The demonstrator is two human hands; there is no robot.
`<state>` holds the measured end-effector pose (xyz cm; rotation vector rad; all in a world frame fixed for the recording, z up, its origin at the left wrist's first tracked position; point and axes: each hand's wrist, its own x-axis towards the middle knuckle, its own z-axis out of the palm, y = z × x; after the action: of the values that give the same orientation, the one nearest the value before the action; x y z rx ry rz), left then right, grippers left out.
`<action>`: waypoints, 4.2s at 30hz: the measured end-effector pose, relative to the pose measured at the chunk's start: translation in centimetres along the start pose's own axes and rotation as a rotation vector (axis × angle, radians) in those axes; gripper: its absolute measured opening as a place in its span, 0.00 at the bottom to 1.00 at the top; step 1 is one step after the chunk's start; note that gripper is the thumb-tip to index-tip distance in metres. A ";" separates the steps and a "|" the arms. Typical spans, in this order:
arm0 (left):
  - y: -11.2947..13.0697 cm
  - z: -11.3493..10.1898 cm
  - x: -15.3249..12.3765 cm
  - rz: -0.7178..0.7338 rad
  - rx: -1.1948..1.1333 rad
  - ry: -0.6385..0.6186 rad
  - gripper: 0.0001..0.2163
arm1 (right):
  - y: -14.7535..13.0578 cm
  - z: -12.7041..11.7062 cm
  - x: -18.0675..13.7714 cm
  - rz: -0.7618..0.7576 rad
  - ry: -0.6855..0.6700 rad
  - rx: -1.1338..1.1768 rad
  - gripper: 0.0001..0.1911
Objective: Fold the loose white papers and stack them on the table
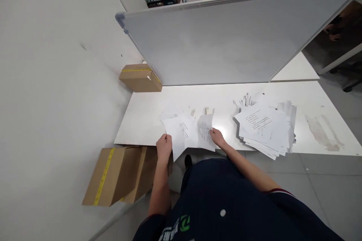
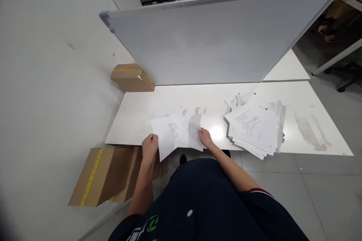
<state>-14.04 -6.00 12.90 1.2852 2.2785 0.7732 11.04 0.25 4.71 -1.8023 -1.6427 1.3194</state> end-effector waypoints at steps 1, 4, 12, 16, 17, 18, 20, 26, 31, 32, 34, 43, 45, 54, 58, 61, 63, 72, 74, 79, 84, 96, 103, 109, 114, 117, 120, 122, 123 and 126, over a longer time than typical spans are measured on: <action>0.8 -0.1 -0.2 0.030 0.038 0.000 0.11 | -0.6 0.0 -0.3 -0.039 -0.008 0.002 0.16; 3.6 1.7 -0.9 0.107 0.087 -0.044 0.11 | -2.5 0.5 -1.3 -0.150 -0.081 0.094 0.16; 6.7 8.4 -3.3 0.109 -0.459 -0.408 0.08 | -3.1 1.0 -2.0 -0.154 -0.209 0.508 0.18; 5.0 8.4 -2.6 0.017 -0.510 -0.344 0.10 | -1.9 0.1 -1.4 -0.084 -0.154 0.558 0.18; 4.4 8.2 -2.1 -0.011 -0.477 -0.249 0.11 | -1.8 -0.2 -1.4 -0.088 -0.156 0.555 0.19; 3.9 7.9 -1.4 -0.045 -0.460 -0.150 0.13 | -1.7 -0.4 -1.4 -0.103 -0.156 0.547 0.19; 3.0 7.5 -0.1 -0.123 -0.511 -0.064 0.20 | -1.9 -1.0 -1.5 -0.157 -0.154 0.522 0.19; 2.7 7.4 1.0 -0.119 -0.843 -0.309 0.25 | -2.0 -2.4 -1.8 -0.310 -0.181 0.525 0.17; 4.1 8.8 -0.4 -0.018 -0.782 -0.205 0.09 | -0.9 -3.1 -1.7 -0.250 -0.094 0.527 0.17; 4.4 9.1 -0.7 0.005 -0.780 -0.191 0.08 | -0.7 -3.2 -1.6 -0.238 -0.072 0.532 0.18; 4.7 9.8 -1.0 0.046 -0.790 -0.177 0.09 | 0.0 -3.1 -1.4 -0.221 -0.033 0.547 0.18; 4.8 12.3 -1.6 0.017 -0.777 -0.257 0.09 | 3.2 -1.2 0.4 -0.103 0.038 0.620 0.17; 4.8 12.3 -1.6 0.032 -0.767 -0.229 0.10 | 3.2 -1.3 0.4 -0.125 0.047 0.593 0.16; 4.7 12.7 -1.3 0.077 -0.674 -0.195 0.10 | 2.0 -1.8 -0.2 -0.262 0.020 0.414 0.12; 4.6 13.0 -1.0 0.028 -0.647 -0.216 0.07 | 2.1 -2.1 0.1 -0.247 0.029 0.291 0.12; 4.6 12.3 -0.7 0.039 -0.706 -0.181 0.13 | 1.1 -3.9 -0.2 -0.299 0.039 0.055 0.11; 4.5 11.4 -0.7 0.065 -0.710 -0.112 0.21 | -0.5 -5.7 -0.9 -0.369 0.038 -0.209 0.12; 2.6 11.5 -2.3 0.581 -0.340 -0.310 0.21 | -6.9 -7.3 -4.5 -0.241 -0.077 -0.923 0.12; 1.6 12.8 -2.4 0.560 -0.343 -0.313 0.16 | -6.4 -6.1 -4.1 -0.240 -0.096 -0.961 0.11; -0.7 15.0 -2.1 0.467 -0.370 -0.305 0.13 | -4.1 -3.6 -2.6 -0.217 -0.141 -1.008 0.11; -0.9 14.8 -1.6 0.437 -0.282 -0.331 0.15 | -3.7 -4.0 -2.6 -0.249 -0.153 -1.012 0.11; 0.6 13.5 -0.2 0.088 -0.379 -0.197 0.15 | 4.3 -6.1 -0.1 0.223 -0.146 0.039 0.07; 0.3 14.7 -0.5 0.054 -0.250 -0.297 0.13 | 10.0 -3.9 0.8 0.510 -0.144 0.363 0.13; 2.2 15.0 0.4 0.143 -0.154 -0.339 0.15 | 10.5 -4.1 1.9 0.498 -0.127 0.383 0.14; 4.6 16.2 1.8 0.313 0.120 -0.475 0.20 | 10.4 -4.3 2.3 0.469 -0.111 0.343 0.14; 6.1 17.2 2.8 0.346 0.313 -0.537 0.23 | 10.2 -4.3 2.4 0.449 -0.119 0.312 0.15; 7.0 17.9 3.4 0.332 0.465 -0.588 0.26 | 10.2 -4.2 2.5 0.480 -0.112 0.372 0.15; 7.3 18.2 3.6 0.327 0.528 -0.604 0.25 | 10.1 -4.1 2.6 0.506 -0.102 0.426 0.15; 7.3 18.2 3.7 0.324 0.550 -0.609 0.25 | 10.1 -4.0 2.6 0.514 -0.096 0.443 0.15; 7.4 18.3 3.7 0.304 0.586 -0.629 0.26 | 9.5 -4.0 2.5 0.514 -0.067 0.445 0.13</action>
<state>-0.32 5.20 3.41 1.8306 1.8473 -0.2494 19.46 1.33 -1.69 -1.9647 -0.8256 1.7993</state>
